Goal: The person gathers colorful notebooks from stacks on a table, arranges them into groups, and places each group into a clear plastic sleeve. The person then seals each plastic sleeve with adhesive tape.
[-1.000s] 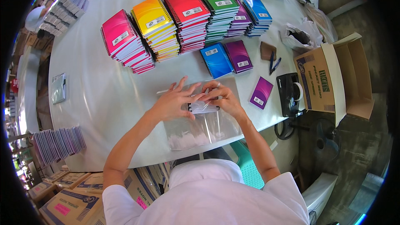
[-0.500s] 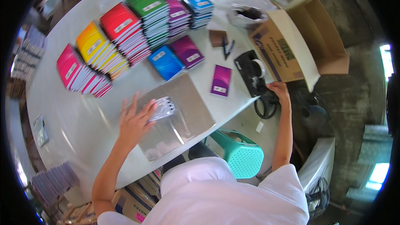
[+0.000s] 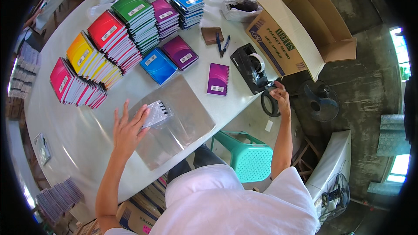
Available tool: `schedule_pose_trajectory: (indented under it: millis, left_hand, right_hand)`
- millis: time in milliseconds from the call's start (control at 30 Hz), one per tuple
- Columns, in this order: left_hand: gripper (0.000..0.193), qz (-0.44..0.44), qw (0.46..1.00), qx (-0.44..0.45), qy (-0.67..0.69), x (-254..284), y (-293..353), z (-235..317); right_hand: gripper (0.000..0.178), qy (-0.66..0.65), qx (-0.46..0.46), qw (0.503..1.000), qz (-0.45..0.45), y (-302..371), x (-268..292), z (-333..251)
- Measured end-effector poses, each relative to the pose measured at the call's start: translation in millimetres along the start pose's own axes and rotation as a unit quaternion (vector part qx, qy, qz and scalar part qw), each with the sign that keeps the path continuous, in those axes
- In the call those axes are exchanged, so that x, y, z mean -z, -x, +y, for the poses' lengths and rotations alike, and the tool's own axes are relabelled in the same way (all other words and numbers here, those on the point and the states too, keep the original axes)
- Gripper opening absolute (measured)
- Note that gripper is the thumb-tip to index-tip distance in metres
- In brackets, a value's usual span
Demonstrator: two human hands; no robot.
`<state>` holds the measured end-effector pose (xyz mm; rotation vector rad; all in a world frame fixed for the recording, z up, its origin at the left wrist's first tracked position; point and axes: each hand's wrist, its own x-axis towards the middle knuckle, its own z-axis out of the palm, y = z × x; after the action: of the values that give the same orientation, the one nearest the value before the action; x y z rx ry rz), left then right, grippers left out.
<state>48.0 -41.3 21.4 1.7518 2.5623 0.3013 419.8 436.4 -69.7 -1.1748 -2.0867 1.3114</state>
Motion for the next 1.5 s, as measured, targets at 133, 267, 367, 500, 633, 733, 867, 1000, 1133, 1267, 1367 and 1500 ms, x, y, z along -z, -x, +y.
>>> schedule_pose_trajectory:
  millis: [133,267,367,500,633,733,867,1000,1133,1267,1367,1500]
  left_hand:
    - [0.066,0.013,1.000,-0.015,0.005,-8.8,1.2,-5.2]
    - [0.065,0.019,1.000,-0.001,-0.005,-15.0,7.1,-6.1]
    - [0.066,0.016,1.000,-0.007,-0.011,-9.8,6.2,-5.1]
    - [0.066,0.029,1.000,-0.010,-0.009,-8.4,6.6,-4.7]
    - [0.068,0.038,0.999,0.000,0.031,-9.9,10.7,-5.5]
    - [0.068,0.029,0.999,-0.002,0.031,-10.9,11.1,-8.0]
    - [0.069,-0.043,0.984,0.030,0.169,-1.5,-6.7,-16.5]
    - [0.078,-0.115,0.929,0.080,0.341,-30.7,-33.0,-35.4]
    - [0.088,-0.161,0.891,0.053,0.420,-36.1,-37.9,-40.1]
    - [0.097,-0.139,0.938,0.067,0.310,-22.6,-8.6,-10.8]
    - [0.089,-0.071,0.970,0.049,0.228,-19.1,16.2,25.3]
    - [0.082,0.082,0.994,0.046,0.048,-29.1,77.4,51.1]
  right_hand:
    - [0.009,0.054,-0.022,0.997,0.050,4.5,-23.7,-17.3]
    - [0.012,-0.029,-0.052,0.998,-0.028,51.6,-139.2,-141.2]
    - [0.015,-0.194,-0.160,0.946,-0.205,119.8,-245.5,-243.9]
    - [0.023,-0.275,-0.209,0.919,-0.190,154.7,-324.5,-255.2]
    - [0.028,-0.203,-0.198,0.952,-0.114,176.2,-345.8,-240.3]
    - [0.029,-0.200,-0.171,0.960,-0.090,181.7,-352.3,-231.6]
    - [0.030,-0.212,-0.135,0.965,-0.071,184.5,-355.5,-220.7]
    - [0.031,-0.073,-0.024,0.995,-0.068,183.2,-361.6,-211.6]
    - [0.022,0.112,0.065,0.986,-0.105,157.6,-356.0,-174.7]
    - [0.024,-0.228,-0.169,0.906,-0.315,124.1,-325.7,-129.6]
    - [0.074,-0.365,-0.358,0.730,-0.453,80.5,-306.8,-123.3]
    - [0.071,-0.194,-0.280,0.780,-0.526,87.7,-338.3,-168.6]
